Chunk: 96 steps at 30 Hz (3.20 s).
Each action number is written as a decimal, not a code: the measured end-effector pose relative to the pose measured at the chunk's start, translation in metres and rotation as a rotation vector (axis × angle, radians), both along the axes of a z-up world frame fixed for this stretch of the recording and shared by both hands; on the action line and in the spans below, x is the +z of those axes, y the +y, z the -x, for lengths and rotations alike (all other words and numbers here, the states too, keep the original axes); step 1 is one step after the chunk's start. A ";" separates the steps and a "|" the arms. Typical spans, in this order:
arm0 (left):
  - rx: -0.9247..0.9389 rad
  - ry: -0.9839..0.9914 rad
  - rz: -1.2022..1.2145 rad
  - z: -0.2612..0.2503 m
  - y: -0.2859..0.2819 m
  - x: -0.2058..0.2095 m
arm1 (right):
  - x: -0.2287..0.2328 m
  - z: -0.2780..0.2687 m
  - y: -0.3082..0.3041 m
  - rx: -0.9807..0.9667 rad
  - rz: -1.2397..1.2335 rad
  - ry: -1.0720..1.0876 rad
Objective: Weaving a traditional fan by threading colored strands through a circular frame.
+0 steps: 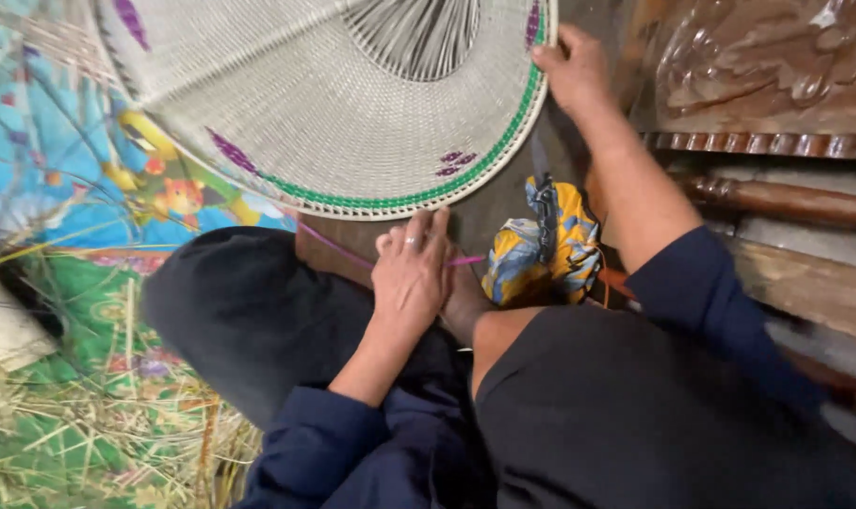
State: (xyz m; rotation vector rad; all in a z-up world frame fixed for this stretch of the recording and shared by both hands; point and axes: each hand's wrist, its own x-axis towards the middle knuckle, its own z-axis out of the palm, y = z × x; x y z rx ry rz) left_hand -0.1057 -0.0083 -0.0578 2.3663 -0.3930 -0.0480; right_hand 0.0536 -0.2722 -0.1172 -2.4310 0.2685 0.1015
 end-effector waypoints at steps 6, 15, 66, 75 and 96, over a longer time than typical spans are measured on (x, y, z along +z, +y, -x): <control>0.023 0.053 -0.251 -0.011 -0.022 -0.027 | 0.040 0.038 0.055 -0.074 0.391 0.123; -0.004 0.117 -0.249 -0.009 -0.020 -0.053 | 0.017 0.084 0.084 0.253 0.102 0.027; 0.666 0.269 -0.200 -0.101 0.169 -0.065 | 0.026 0.100 0.096 -0.118 -0.145 0.164; 0.747 0.313 -0.106 -0.111 0.172 -0.059 | 0.030 0.103 0.109 -0.071 -0.118 0.192; 0.122 0.361 -0.089 -0.067 0.072 -0.010 | 0.017 0.093 0.091 0.065 -0.340 0.243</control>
